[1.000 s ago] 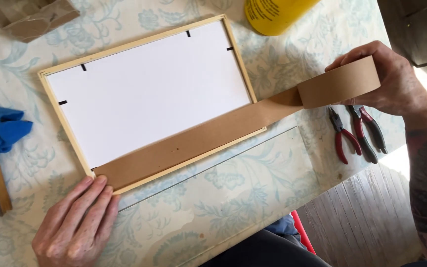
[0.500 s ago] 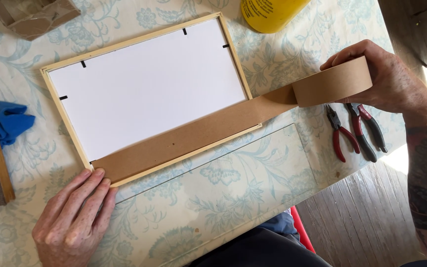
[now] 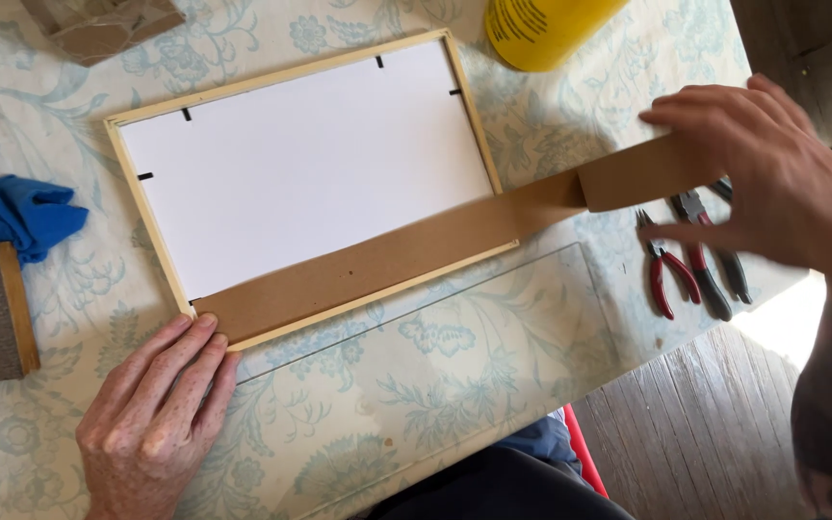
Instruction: Assemble a wooden picture frame using a staple gun, adhesive tape, and a utility knife.
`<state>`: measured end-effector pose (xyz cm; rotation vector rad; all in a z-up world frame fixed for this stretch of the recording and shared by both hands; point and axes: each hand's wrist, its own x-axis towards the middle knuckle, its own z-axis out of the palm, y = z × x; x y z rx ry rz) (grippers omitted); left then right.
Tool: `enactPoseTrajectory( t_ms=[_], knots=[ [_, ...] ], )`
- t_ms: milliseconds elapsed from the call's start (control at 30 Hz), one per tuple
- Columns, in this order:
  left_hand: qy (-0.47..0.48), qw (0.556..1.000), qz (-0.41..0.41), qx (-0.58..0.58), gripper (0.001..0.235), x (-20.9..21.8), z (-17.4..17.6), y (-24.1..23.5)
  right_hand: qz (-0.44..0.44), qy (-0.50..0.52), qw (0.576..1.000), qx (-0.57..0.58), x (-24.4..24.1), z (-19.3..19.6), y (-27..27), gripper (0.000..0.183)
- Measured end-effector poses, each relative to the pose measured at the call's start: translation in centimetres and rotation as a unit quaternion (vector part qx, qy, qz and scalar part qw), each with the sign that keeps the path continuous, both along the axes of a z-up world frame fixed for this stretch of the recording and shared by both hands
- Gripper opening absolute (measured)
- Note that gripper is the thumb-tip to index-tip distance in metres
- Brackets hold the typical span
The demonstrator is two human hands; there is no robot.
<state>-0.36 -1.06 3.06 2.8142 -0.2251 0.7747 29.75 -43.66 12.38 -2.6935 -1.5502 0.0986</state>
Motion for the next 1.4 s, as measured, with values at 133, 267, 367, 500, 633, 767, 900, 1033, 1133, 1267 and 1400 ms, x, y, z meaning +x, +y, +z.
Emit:
enactPoseTrajectory(
  t_ms=[133,267,367,500,633,767,900,1033,1133,1267,1400],
  knots=[
    [0.011,1.000,-0.008,0.002,0.008,0.1,0.4,-0.2,0.064,-0.007,0.986,0.156,-6.5,0.8,7.9,0.037],
    [-0.001,1.000,-0.012,-0.005,0.008,0.5,0.8,-0.4,0.030,0.006,0.997,0.066,-7.0,-2.5,9.5,0.021],
    [0.007,1.000,-0.015,-0.009,0.011,0.5,0.6,-0.5,0.002,0.030,0.997,0.071,-7.5,-3.1,9.3,0.023],
    [-0.020,0.999,-0.013,0.036,0.011,-0.3,-0.1,0.4,-0.028,0.031,0.993,0.108,-8.6,-3.5,10.4,0.016],
    [-0.050,0.998,-0.011,0.040,0.008,-0.4,-0.7,0.8,-0.021,0.040,0.986,0.159,-7.7,-6.6,8.8,0.015],
    [-0.051,0.997,-0.011,0.054,0.011,-0.3,-1.4,1.1,-0.028,0.050,0.987,0.153,-7.4,-7.0,8.3,0.018],
    [-0.054,0.997,-0.016,0.057,0.011,-0.4,-1.4,1.2,-0.023,0.048,0.988,0.145,-7.5,-6.6,8.7,0.019],
    [-0.051,0.997,-0.019,0.048,0.011,-0.4,-1.5,1.3,-0.027,0.057,0.988,0.143,-7.8,-6.2,9.0,0.018],
    [-0.056,0.997,-0.020,0.055,0.012,-0.3,-1.4,1.4,-0.021,0.036,0.991,0.128,-7.8,-6.1,9.0,0.024],
    [-0.052,0.996,-0.025,0.068,0.013,-0.3,-1.5,1.4,-0.009,0.017,0.991,0.133,-7.9,-6.1,9.0,0.022],
    [-0.046,0.995,-0.021,0.083,0.014,-0.4,-1.9,1.5,0.018,-0.050,0.994,0.097,-7.5,-6.4,8.6,0.017]
  ],
)
